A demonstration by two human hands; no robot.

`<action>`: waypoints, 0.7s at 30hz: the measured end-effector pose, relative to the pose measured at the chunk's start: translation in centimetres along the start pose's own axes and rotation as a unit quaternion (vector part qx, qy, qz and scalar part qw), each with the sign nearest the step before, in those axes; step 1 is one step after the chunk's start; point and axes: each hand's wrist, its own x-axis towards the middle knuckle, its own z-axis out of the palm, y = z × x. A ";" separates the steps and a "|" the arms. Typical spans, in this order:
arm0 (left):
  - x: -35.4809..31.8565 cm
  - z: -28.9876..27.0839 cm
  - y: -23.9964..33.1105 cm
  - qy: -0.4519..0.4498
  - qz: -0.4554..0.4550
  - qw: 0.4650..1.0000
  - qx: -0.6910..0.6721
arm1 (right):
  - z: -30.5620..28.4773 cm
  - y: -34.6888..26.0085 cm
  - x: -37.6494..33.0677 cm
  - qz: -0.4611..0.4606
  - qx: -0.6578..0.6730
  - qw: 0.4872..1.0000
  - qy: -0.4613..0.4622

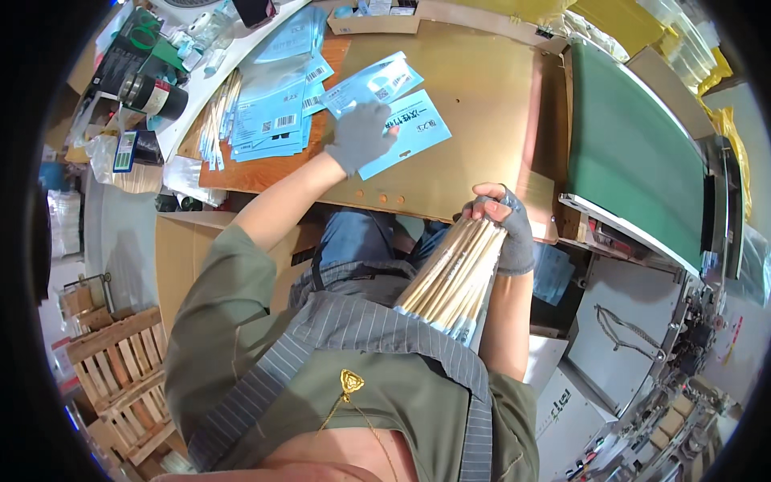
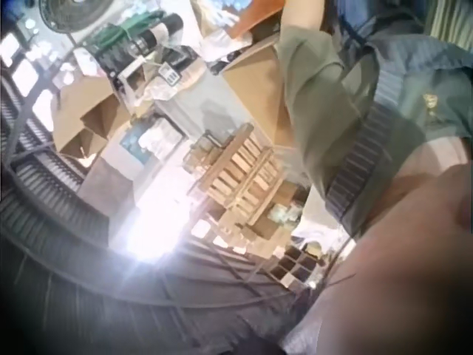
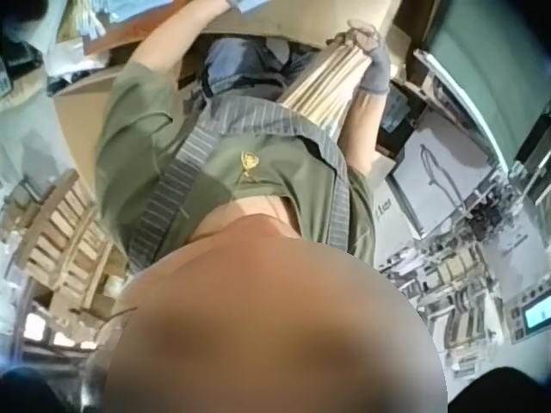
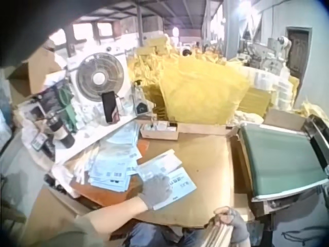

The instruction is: Packaging bundles of sticks into blue plastic bags at a manufacturing station.

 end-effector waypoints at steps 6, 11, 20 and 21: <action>5.3 1.7 -1.6 -0.147 -0.152 0.972 0.105 | 0.5 -0.2 1.3 0.029 -0.017 0.999 0.023; 5.9 1.4 -5.7 0.150 -0.040 0.988 0.019 | -0.4 0.0 2.2 0.039 -0.009 0.998 0.053; 12.4 -8.2 -9.7 0.224 0.026 0.974 -0.014 | 0.2 -0.1 3.2 0.048 -0.017 0.997 0.051; 12.1 -10.6 -8.3 0.324 0.098 0.938 0.068 | 0.8 -0.1 3.2 0.043 -0.008 0.997 0.070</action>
